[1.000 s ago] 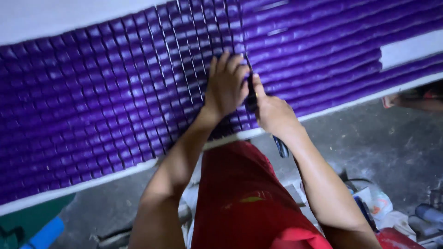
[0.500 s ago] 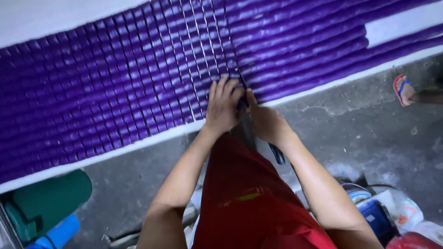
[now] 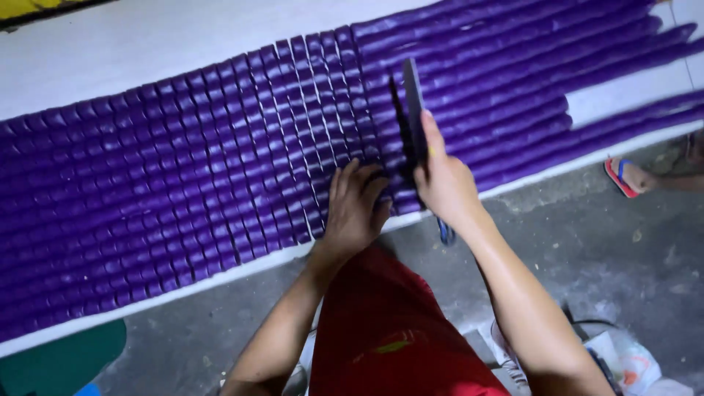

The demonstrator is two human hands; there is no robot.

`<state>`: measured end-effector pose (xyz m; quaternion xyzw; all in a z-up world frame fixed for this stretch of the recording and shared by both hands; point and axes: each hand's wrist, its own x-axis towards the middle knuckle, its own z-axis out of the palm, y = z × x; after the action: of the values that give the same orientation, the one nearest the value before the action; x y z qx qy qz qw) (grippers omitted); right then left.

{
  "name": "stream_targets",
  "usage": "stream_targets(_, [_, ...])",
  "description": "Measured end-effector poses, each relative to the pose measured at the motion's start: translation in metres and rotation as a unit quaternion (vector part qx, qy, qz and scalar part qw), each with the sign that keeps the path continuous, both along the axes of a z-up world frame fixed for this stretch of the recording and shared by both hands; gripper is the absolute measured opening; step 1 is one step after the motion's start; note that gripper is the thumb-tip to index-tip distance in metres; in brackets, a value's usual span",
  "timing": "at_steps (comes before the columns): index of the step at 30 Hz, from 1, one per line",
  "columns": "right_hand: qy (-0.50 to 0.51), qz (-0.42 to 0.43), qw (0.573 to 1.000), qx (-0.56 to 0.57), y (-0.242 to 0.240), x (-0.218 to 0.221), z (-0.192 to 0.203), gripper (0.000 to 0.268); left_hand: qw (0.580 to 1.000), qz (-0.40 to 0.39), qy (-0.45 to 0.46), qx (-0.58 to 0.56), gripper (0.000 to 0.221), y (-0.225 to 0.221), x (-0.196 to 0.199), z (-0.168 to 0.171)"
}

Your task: The person uses a knife to cut long purple dough rolls into small uniform pieces on a white table. The person holds the dough with the left hand and slices with the right hand, working row by row. A tray of yellow dough pieces is visible nearby.

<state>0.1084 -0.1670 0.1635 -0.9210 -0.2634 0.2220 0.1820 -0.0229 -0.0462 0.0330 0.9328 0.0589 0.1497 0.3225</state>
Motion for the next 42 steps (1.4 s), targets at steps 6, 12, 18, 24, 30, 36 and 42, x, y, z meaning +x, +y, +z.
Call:
stream_targets(6, [-0.017,0.007,0.999,-0.030,0.077,0.077,-0.073,0.087,0.990,0.077,-0.117,0.027,0.040,0.080,0.058,-0.040])
stream_targets(12, [0.000,0.007,0.998,-0.063,0.114,0.102,-0.086,0.088,0.966,0.084,-0.240,0.037,0.032,0.144,0.153,-0.064])
stream_targets(18, [-0.019,0.048,0.993,-0.104,0.118,0.117,-0.097,0.096,0.992,0.028,-0.109,0.052,0.055,0.173,0.237,-0.049])
stream_targets(24, [0.070,0.053,0.981,-0.170,0.165,0.125,-0.027,0.088,0.986,0.039,-0.136,0.088,0.039,0.177,0.251,-0.065])
stream_targets(30, [0.131,0.030,0.972,-0.194,0.172,0.117,0.002,0.090,0.990,0.039,-0.097,0.090,0.038,0.178,0.252,-0.065])
stream_targets(36, [0.109,0.101,0.966,-0.211,0.108,0.100,-0.047,0.102,0.989,0.029,-0.111,0.091,0.044,0.173,0.243,-0.061])
stream_targets(42, [0.097,0.116,0.970,-0.191,0.109,0.101,-0.047,0.090,0.992,-0.005,-0.098,0.075,0.042,0.124,0.177,-0.044])
